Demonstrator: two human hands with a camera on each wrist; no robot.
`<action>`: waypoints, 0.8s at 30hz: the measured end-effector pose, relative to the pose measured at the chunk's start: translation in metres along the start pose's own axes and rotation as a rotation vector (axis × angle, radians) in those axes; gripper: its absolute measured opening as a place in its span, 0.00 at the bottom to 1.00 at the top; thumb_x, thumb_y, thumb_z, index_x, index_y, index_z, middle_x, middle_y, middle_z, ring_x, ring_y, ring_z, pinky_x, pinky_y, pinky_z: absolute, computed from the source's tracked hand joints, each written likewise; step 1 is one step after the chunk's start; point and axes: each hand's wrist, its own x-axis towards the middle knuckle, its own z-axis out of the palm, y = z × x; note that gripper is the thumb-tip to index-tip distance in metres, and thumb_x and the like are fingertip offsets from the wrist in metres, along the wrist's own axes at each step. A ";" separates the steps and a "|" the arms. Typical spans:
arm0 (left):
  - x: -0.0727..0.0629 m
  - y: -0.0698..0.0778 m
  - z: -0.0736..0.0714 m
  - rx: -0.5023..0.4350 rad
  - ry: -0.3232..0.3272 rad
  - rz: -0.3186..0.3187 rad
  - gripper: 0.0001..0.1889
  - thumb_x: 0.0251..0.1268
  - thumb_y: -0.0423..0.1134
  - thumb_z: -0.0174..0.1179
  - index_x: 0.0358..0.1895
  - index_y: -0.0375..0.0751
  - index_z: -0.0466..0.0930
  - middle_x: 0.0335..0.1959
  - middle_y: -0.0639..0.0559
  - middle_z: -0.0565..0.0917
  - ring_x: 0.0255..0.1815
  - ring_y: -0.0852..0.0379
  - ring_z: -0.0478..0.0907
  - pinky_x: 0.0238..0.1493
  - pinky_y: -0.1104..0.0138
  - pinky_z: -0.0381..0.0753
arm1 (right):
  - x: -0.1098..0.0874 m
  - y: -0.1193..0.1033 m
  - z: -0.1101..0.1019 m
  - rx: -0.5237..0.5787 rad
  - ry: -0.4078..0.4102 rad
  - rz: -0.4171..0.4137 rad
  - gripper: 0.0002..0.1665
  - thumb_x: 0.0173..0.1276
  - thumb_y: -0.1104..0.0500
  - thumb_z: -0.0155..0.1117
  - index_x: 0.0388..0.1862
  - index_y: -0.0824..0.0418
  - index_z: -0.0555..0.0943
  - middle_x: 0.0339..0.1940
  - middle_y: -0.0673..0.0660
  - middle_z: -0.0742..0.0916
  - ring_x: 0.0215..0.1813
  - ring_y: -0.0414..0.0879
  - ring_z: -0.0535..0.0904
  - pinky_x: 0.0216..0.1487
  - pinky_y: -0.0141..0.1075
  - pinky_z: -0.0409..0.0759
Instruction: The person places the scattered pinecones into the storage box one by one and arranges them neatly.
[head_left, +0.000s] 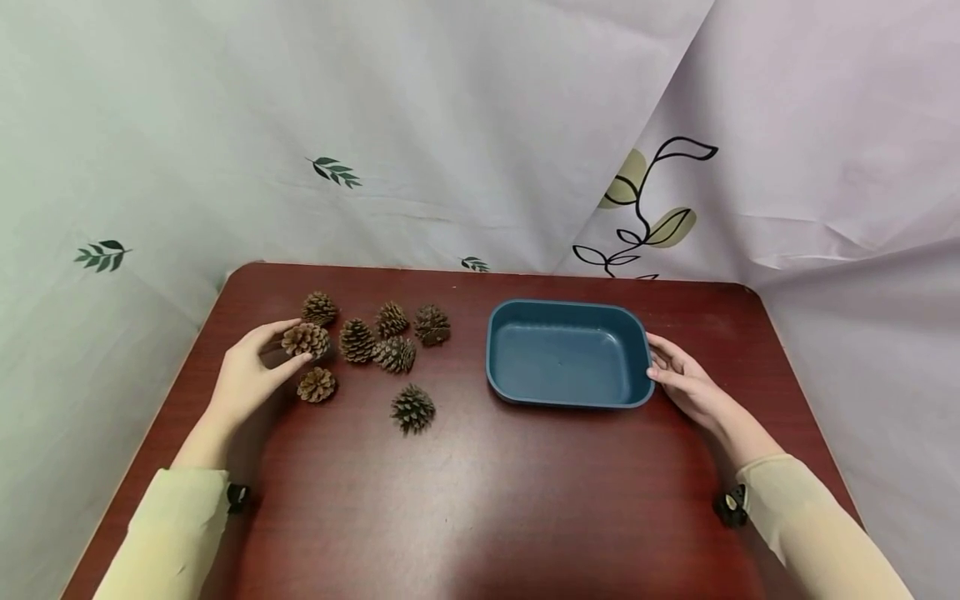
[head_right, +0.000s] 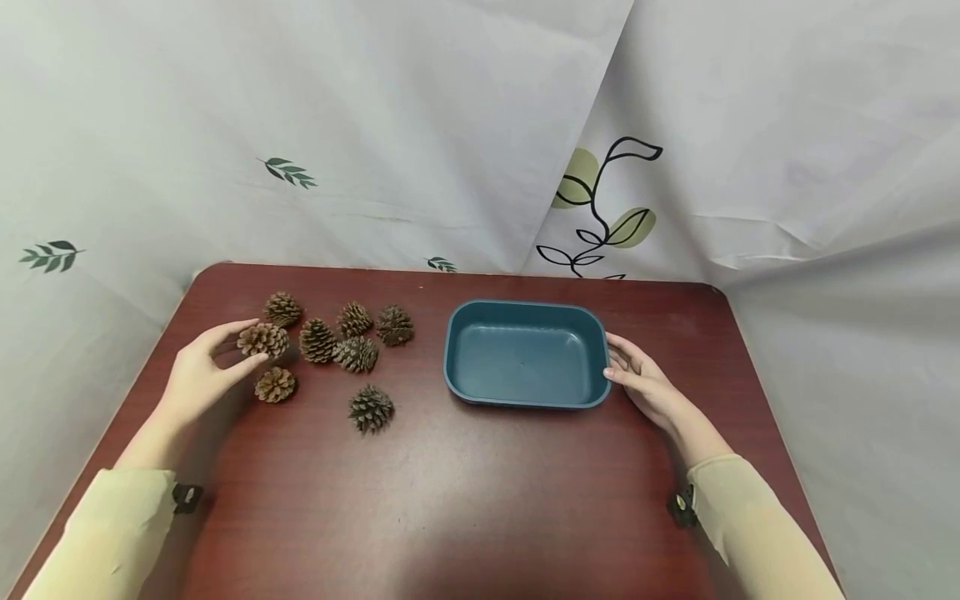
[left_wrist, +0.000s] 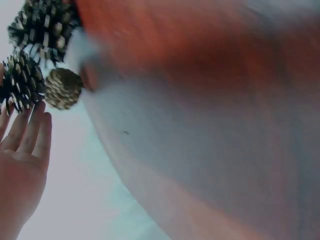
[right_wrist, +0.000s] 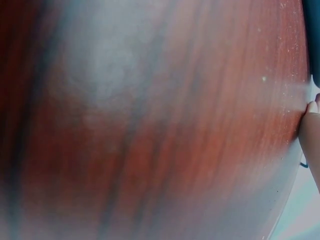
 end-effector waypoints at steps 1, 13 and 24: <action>0.001 0.003 0.001 0.003 0.004 0.010 0.29 0.66 0.33 0.74 0.70 0.36 0.80 0.67 0.33 0.81 0.56 0.94 0.63 0.54 0.94 0.72 | 0.000 0.000 0.000 0.002 -0.002 -0.003 0.32 0.82 0.74 0.49 0.77 0.50 0.68 0.72 0.40 0.80 0.73 0.29 0.75 0.69 0.20 0.75; 0.013 0.051 0.018 0.010 -0.036 0.083 0.29 0.64 0.33 0.76 0.69 0.38 0.81 0.65 0.37 0.84 0.66 0.39 0.79 0.63 0.62 0.82 | 0.000 -0.008 0.015 -0.022 0.092 0.049 0.30 0.83 0.72 0.48 0.80 0.59 0.64 0.71 0.39 0.80 0.71 0.27 0.76 0.68 0.19 0.75; 0.023 0.088 0.041 -0.056 -0.144 0.076 0.28 0.69 0.38 0.74 0.70 0.43 0.81 0.67 0.40 0.84 0.63 0.39 0.82 0.60 0.44 0.83 | -0.004 -0.006 0.032 0.021 0.180 0.053 0.30 0.84 0.71 0.46 0.80 0.57 0.63 0.70 0.38 0.80 0.71 0.28 0.75 0.68 0.18 0.75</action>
